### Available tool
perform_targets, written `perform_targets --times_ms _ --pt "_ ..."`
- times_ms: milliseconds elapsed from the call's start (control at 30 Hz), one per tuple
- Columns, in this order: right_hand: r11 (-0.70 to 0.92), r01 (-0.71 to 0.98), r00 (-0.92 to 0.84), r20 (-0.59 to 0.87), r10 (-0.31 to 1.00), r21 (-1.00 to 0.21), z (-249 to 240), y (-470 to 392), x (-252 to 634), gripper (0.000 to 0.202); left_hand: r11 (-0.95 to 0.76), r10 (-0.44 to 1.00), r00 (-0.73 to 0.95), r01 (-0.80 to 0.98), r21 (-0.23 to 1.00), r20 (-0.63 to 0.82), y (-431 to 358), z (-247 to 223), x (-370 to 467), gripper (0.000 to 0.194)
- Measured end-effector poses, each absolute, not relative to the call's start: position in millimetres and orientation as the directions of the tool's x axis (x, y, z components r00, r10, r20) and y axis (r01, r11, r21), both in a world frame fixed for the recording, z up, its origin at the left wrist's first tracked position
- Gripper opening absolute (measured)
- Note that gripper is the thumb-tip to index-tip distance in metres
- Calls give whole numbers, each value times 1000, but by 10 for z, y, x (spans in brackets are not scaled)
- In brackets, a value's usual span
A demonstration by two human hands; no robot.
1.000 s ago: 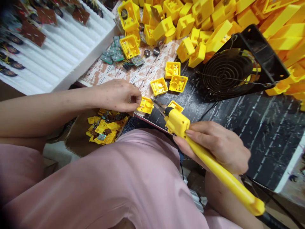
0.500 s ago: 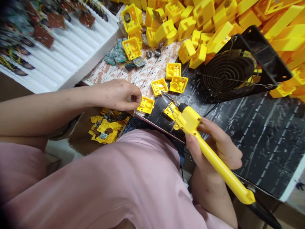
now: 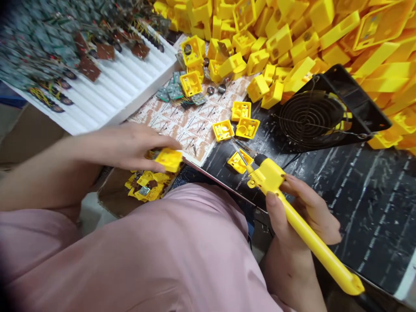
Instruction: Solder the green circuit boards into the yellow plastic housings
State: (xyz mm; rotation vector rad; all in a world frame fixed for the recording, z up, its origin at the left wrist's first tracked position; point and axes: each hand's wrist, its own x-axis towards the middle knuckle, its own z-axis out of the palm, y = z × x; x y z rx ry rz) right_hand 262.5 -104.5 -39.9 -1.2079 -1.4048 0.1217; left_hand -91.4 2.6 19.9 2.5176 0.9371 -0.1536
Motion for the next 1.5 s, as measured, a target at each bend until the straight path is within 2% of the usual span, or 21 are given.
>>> perform_targets --times_ms 67,133,200,333,467,600,800,967,1033,1100,1200,1267,1367,1467,1500 --pt "487 551 257 693 673 -677 -381 -1000 2575 43 -671 673 705 710 216 -225 220 387 -1024 37" --pt "508 544 243 705 667 -668 -365 -960 2532 43 -546 837 547 837 29 -34 439 408 -974 32" --pt "529 554 207 721 661 -643 -354 -946 2509 45 -502 862 503 864 -37 64 629 257 -821 32" --pt "522 582 209 735 645 -624 -365 -985 2541 44 -550 821 536 835 22 198 863 -198 -604 19" --pt "505 563 246 716 653 -654 -407 -998 2604 44 -502 861 484 860 97 158 997 -324 -666 27" --pt "525 557 228 726 648 -643 -414 -966 2642 46 -561 824 546 824 82 153 1018 -279 -789 31" --pt "516 537 258 712 653 -667 -439 -948 2680 44 -639 754 608 766 63 250 953 -511 -878 32" --pt "497 534 246 688 683 -684 -468 -972 2654 47 -553 811 466 808 203 354 1024 -608 -690 33" --pt "484 543 246 681 690 -686 -467 -990 2653 46 -534 824 402 785 314 400 1065 -603 -602 28" --pt "464 555 260 674 692 -690 -461 -1008 2656 45 -505 854 329 714 486 404 1093 -587 -534 22" --pt "455 557 284 674 682 -695 -454 -1021 2659 43 -379 925 245 511 772 292 1068 -523 -491 17" --pt "450 556 294 672 680 -699 -458 -1010 2653 42 -290 944 263 383 877 198 983 -441 -506 18" --pt "450 564 302 680 668 -693 -467 -969 2624 40 -220 911 401 276 936 97 768 -299 -580 26" --pt "494 579 309 735 603 -649 -446 -943 2536 41 -148 836 548 284 947 -34 538 -233 -660 31" --pt "474 588 304 722 622 -656 -427 -945 2491 46 -125 824 562 305 944 -73 477 -237 -678 32"
